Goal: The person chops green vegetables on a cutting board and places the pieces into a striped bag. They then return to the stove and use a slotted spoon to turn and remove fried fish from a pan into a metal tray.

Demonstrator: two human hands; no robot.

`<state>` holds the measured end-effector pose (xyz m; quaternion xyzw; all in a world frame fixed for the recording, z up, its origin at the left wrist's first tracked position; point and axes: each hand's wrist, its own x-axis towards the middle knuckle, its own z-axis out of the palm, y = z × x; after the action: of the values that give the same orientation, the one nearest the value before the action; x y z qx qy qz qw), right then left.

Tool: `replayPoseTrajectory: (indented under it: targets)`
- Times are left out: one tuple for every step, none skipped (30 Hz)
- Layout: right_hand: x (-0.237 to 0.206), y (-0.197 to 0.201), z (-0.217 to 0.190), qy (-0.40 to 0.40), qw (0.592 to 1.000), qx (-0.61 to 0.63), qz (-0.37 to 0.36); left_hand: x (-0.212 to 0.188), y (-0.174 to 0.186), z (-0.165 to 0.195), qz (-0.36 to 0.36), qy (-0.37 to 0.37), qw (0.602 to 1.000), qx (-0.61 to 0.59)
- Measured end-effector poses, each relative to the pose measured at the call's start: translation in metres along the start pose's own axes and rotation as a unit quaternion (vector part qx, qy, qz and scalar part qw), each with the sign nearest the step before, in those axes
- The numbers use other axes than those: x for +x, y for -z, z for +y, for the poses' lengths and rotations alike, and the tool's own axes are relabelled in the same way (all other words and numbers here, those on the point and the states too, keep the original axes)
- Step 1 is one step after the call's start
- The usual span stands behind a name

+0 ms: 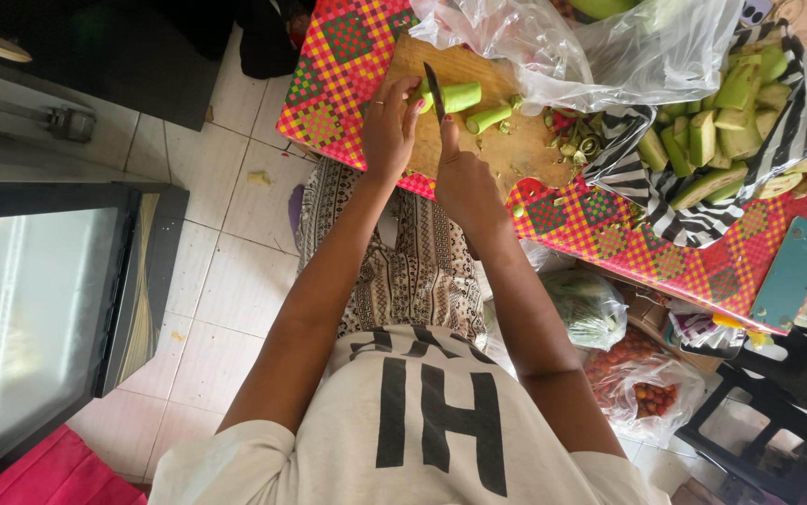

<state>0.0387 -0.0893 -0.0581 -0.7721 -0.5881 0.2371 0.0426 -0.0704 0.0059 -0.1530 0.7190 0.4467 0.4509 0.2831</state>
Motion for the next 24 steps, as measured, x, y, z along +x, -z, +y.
replayPoseTrajectory:
  targets:
    - [0.0,0.0,-0.001,-0.005,1.0,0.003,-0.004,0.0,0.0,0.0,-0.002,-0.003,1.0,0.008]
    - [0.0,0.001,-0.002,-0.002,1.0,0.006,-0.003,0.0,0.0,0.0,-0.001,-0.016,1.0,0.023]
    - [0.0,0.002,-0.003,0.001,1.0,0.009,-0.002,-0.001,0.0,0.0,0.0,-0.029,0.999,0.038]
    - [0.0,0.004,-0.004,0.004,1.0,0.012,0.0,-0.001,0.001,0.0,0.001,-0.042,0.998,0.052]
    - [0.0,0.007,-0.004,-0.001,1.0,0.019,-0.016,-0.001,0.0,0.0,0.003,-0.05,0.997,0.065]
    - [0.002,0.011,-0.003,-0.006,0.999,0.026,-0.031,-0.001,0.0,0.001,0.006,-0.058,0.995,0.078]
    - [0.003,0.015,-0.003,-0.01,0.998,0.033,-0.046,-0.001,-0.001,0.001,0.009,-0.066,0.994,0.092]
    - [0.005,0.019,-0.004,0.002,0.998,0.032,-0.049,0.0,-0.001,0.002,0.008,-0.061,0.993,0.099]
    - [0.008,0.024,-0.004,0.013,0.998,0.031,-0.051,0.0,-0.001,0.002,0.007,-0.056,0.993,0.105]
    - [0.012,0.029,-0.004,0.026,0.998,0.03,-0.053,0.0,-0.002,0.003,0.008,-0.051,0.992,0.112]
    - [0.015,0.034,-0.005,0.027,0.997,0.032,-0.058,0.0,-0.002,0.003,0.006,-0.05,0.992,0.117]
    - [0.017,0.039,-0.005,0.029,0.997,0.034,-0.063,0.001,-0.003,0.004,0.006,-0.048,0.991,0.121]
    - [0.02,0.042,-0.008,0.032,0.996,0.036,-0.069,0.001,-0.002,0.003,0.005,-0.047,0.991,0.127]
    - [0.023,0.045,-0.01,0.023,0.996,0.027,-0.083,0.001,-0.001,0.004,0.005,-0.046,0.991,0.126]
    - [0.025,0.049,-0.011,0.013,0.995,0.017,-0.097,0.001,-0.001,0.004,0.006,-0.044,0.991,0.123]
    - [0.027,0.05,-0.012,0.004,0.994,0.007,-0.112,0.001,-0.001,0.004,0.007,-0.042,0.992,0.121]
    - [0.027,0.05,-0.013,0.003,0.994,0.007,-0.109,0.001,-0.001,0.005,0.006,-0.037,0.993,0.114]
    - [0.028,0.049,-0.013,0.001,0.994,0.009,-0.106,0.001,-0.001,0.005,0.004,-0.032,0.994,0.108]
    - [0.029,0.047,-0.011,-0.001,0.995,0.01,-0.102,0.001,-0.001,0.005,0.003,-0.028,0.994,0.101]
    - [0.029,0.043,-0.009,0.012,0.996,0.013,-0.088,0.001,-0.001,0.006,0.011,-0.031,0.994,0.106]
    - [0.029,0.038,-0.006,0.024,0.997,0.016,-0.074,0.001,-0.001,0.006,0.017,-0.034,0.993,0.111]
    - [0.029,0.032,-0.001,0.034,0.997,0.021,-0.061,0.001,-0.001,0.006,0.021,-0.038,0.992,0.116]
    - [0.029,0.026,0.004,0.048,0.998,0.022,-0.045,0.001,-0.001,0.005,0.017,-0.032,0.994,0.108]
    - [0.03,0.019,0.007,0.062,0.997,0.025,-0.03,0.001,-0.001,0.005,0.012,-0.026,0.995,0.1]
